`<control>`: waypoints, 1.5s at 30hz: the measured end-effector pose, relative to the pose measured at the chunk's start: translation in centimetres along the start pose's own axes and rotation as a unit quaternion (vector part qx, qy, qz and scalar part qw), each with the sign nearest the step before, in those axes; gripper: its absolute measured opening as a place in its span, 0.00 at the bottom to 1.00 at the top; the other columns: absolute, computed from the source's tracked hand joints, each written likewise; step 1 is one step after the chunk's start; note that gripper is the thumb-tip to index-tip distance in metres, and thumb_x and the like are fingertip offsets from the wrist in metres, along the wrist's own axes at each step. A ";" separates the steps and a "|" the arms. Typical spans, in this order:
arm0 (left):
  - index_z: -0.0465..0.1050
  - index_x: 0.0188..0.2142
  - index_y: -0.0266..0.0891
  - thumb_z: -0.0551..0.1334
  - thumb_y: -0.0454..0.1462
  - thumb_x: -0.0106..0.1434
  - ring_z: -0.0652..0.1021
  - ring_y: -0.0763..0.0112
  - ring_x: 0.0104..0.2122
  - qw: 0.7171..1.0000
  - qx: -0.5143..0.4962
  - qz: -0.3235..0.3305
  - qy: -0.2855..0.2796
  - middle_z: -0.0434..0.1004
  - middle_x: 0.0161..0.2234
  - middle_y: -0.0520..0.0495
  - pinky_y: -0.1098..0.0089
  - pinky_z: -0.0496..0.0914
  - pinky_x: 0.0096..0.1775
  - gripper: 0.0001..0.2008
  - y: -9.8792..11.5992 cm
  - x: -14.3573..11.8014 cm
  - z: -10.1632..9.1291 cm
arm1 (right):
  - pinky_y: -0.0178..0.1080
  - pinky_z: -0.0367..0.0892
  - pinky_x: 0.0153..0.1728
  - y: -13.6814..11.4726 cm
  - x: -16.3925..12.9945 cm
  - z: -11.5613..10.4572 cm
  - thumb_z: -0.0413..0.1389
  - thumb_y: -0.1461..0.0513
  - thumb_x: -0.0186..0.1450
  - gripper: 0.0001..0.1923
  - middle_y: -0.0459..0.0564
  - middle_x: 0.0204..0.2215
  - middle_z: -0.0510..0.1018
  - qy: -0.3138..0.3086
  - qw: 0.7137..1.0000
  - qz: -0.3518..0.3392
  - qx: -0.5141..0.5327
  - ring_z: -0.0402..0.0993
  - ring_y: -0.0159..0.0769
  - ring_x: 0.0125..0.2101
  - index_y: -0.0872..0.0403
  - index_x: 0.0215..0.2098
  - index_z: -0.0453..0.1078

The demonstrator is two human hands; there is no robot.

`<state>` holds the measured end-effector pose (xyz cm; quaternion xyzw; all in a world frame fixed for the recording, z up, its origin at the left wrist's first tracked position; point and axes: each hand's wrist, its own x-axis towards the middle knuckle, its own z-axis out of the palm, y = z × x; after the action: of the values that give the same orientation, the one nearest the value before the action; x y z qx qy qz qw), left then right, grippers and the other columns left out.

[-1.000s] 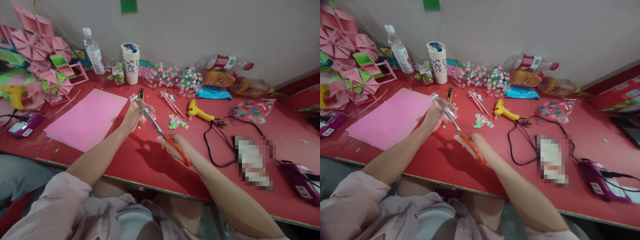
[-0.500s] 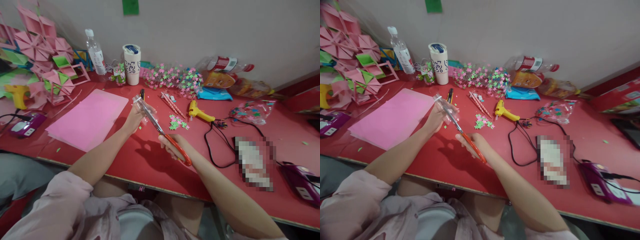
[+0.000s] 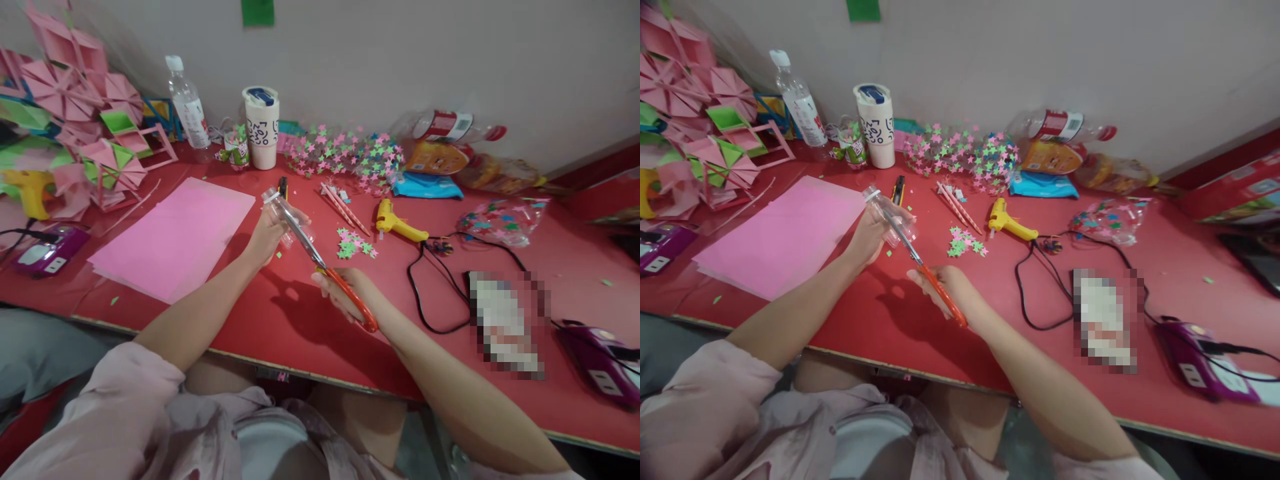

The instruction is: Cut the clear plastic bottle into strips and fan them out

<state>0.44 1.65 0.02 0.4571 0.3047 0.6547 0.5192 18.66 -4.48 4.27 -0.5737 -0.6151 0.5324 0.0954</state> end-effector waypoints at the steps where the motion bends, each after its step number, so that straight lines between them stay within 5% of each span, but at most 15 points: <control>1: 0.60 0.34 0.43 0.69 0.41 0.54 0.80 0.64 0.44 1.000 0.002 0.002 0.000 0.79 0.29 0.51 0.59 0.71 0.48 0.17 0.0 0.0 -0.1 | 0.29 0.52 0.10 -0.1 0.0 0.0 0.54 0.37 0.55 0.29 0.35 0.08 0.56 0.005 1.000 -0.008 -0.003 0.54 0.23 0.07 0.53 0.21 0.59; 23: 0.63 0.32 0.43 0.69 0.44 0.52 0.79 0.62 0.42 0.999 0.047 0.014 -0.021 0.79 0.31 0.48 0.60 0.71 0.46 0.17 0.1 -0.1 -0.3 | 0.30 0.56 0.13 0.0 -0.4 -0.8 0.51 0.38 0.59 0.28 0.36 0.08 0.59 -0.030 0.998 -0.049 0.023 0.57 0.24 0.08 0.54 0.23 0.62; 33: 0.64 0.31 0.42 0.66 0.37 0.56 0.79 0.64 0.41 0.997 0.062 0.029 0.036 0.79 0.30 0.51 0.60 0.71 0.47 0.10 -0.1 -0.3 0.2 | 0.31 0.57 0.15 0.0 -0.1 0.0 0.50 0.37 0.59 0.28 0.38 0.06 0.60 0.003 0.999 -0.044 -0.017 0.58 0.26 0.08 0.53 0.22 0.62; 45: 0.63 0.34 0.43 0.60 0.31 0.56 0.80 0.66 0.39 0.995 0.095 -0.008 -0.014 0.79 0.30 0.50 0.64 0.73 0.39 0.08 0.0 -0.1 -0.3 | 0.29 0.52 0.12 0.0 -0.2 -0.5 0.48 0.39 0.60 0.28 0.36 0.08 0.58 0.000 0.999 -0.038 -0.030 0.57 0.24 0.07 0.53 0.21 0.61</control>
<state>0.14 1.56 -0.15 0.5113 0.3622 0.6119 0.4826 19.12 -4.39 4.59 -0.5522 -0.6522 0.5099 0.0986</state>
